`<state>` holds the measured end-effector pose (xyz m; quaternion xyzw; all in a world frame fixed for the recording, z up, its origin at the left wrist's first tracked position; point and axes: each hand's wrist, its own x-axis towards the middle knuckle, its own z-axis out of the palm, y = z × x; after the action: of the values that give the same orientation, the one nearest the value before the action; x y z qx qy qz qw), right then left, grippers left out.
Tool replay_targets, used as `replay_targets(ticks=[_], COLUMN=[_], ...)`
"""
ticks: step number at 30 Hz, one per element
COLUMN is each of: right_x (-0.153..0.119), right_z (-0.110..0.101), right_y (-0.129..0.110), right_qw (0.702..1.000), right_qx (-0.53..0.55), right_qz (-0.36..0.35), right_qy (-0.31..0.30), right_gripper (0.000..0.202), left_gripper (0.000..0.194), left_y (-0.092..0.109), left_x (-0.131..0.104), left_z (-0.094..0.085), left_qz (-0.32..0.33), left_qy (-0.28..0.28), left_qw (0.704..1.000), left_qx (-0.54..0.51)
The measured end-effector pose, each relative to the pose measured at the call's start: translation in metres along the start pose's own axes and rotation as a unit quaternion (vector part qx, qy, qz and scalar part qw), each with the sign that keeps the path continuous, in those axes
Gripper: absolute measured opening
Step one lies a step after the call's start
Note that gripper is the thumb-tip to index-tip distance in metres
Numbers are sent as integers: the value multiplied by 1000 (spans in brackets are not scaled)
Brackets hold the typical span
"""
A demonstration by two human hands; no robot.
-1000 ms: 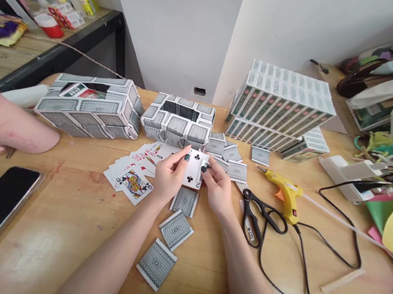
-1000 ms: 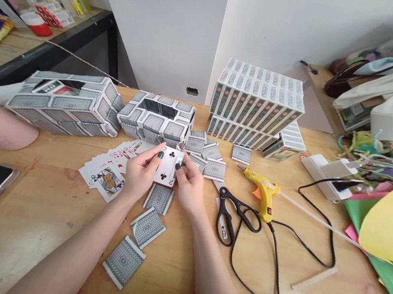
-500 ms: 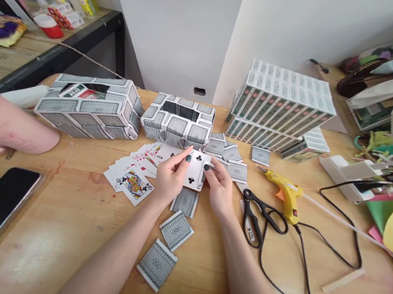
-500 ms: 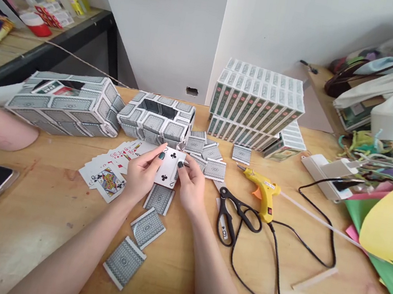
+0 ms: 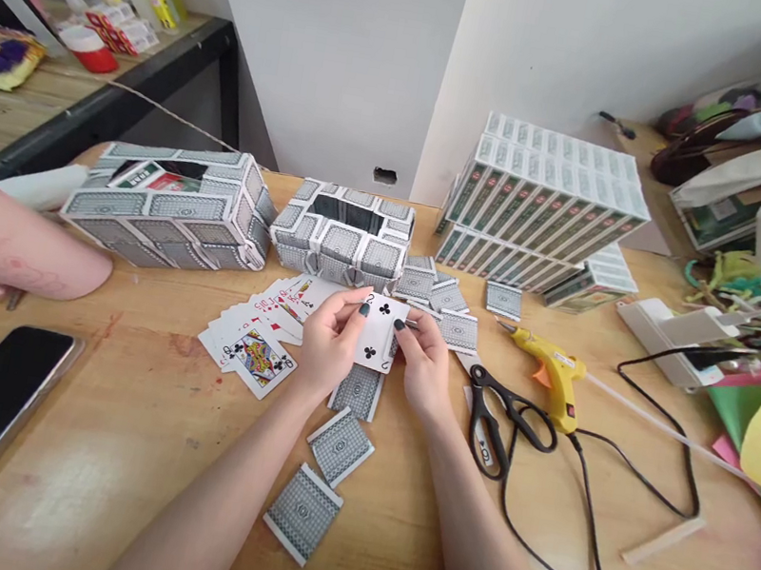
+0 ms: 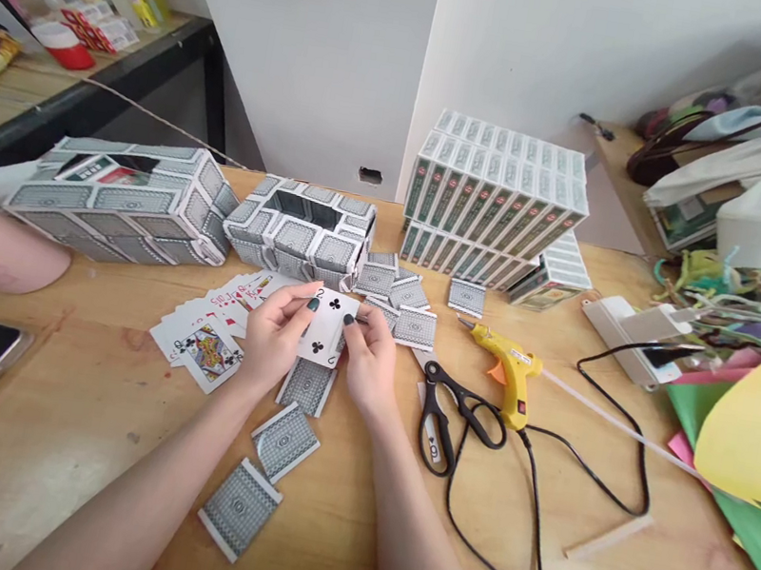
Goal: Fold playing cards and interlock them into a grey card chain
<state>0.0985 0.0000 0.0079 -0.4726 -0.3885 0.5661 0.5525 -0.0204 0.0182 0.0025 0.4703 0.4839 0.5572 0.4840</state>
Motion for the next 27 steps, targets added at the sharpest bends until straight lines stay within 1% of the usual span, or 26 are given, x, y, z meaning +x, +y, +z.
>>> replay_targets(ticks=[4, 8, 14, 20, 23, 27], right_x=[-1, -1, -1, -1, -1, -2], right_z=[2, 4, 2, 2, 3, 5], right_y=[-2, -3, -3, -3, -5, -6], right_qw=[1000, 1000, 1000, 1000, 1000, 999], right_qx=[-8, -9, -4, -18, -25, -34], right_qz=[-10, -7, -8, -18, -19, -19], right_qy=[2, 0, -6, -7, -4, 2], right_gripper=[16, 19, 10, 9, 10, 10], left_gripper=[28, 24, 22, 26, 21, 15], left_y=[1, 3, 2, -2, -3, -3], left_x=[0, -1, 0, 0, 0, -1], left_z=[1, 2, 2, 2, 1, 0], left_qz=[-30, -46, -61, -62, -53, -41], left_qy=[5, 17, -3, -25, -42, -44], left_qw=[999, 997, 995, 996, 997, 998], left_qx=[-24, -52, -84, -58, -37, -26])
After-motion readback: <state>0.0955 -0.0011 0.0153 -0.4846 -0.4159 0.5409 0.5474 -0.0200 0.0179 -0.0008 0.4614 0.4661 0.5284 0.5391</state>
